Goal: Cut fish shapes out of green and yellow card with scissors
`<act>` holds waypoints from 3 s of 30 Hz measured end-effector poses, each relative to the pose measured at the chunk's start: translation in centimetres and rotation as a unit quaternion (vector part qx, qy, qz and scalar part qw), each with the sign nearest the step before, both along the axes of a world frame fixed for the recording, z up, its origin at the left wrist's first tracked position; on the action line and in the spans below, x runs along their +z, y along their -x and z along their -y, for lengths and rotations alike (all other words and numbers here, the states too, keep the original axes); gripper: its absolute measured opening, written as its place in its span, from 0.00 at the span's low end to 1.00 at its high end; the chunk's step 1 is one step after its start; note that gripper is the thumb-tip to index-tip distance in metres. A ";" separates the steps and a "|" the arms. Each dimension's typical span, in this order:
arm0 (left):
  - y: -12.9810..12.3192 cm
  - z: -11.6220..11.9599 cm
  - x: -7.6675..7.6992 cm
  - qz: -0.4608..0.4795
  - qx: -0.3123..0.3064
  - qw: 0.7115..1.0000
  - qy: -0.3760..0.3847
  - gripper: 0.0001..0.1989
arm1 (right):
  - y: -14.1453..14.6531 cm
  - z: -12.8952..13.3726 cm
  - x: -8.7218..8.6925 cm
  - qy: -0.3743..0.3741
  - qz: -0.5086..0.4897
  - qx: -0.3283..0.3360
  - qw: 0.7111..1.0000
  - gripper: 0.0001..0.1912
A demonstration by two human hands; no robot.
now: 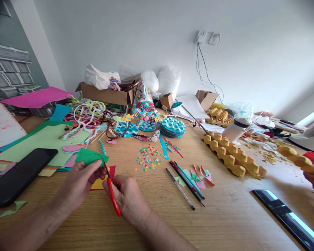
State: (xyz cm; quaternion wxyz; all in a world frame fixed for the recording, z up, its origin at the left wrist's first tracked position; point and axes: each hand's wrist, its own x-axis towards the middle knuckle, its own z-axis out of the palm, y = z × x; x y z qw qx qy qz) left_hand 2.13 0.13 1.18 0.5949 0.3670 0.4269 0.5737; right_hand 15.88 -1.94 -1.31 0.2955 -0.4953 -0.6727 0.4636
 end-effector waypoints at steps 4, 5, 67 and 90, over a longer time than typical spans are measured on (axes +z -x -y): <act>0.0 0.0 -0.1 0.008 0.000 1.000 0.004 0.06 | 0.0 0.0 0.0 -0.007 -0.002 0.001 1.000 0.26; 0.0 0.0 -0.1 0.011 0.000 1.000 0.007 0.06 | 0.0 0.1 0.1 -0.009 -0.004 0.000 1.000 0.27; 0.5 -0.2 -0.7 0.044 -0.046 0.998 0.020 0.05 | -0.2 0.0 -0.2 0.020 -0.016 0.005 1.000 0.28; 0.7 -0.4 -0.8 0.021 -0.040 0.999 0.011 0.06 | -0.5 0.0 0.2 0.018 -0.011 0.015 1.000 0.27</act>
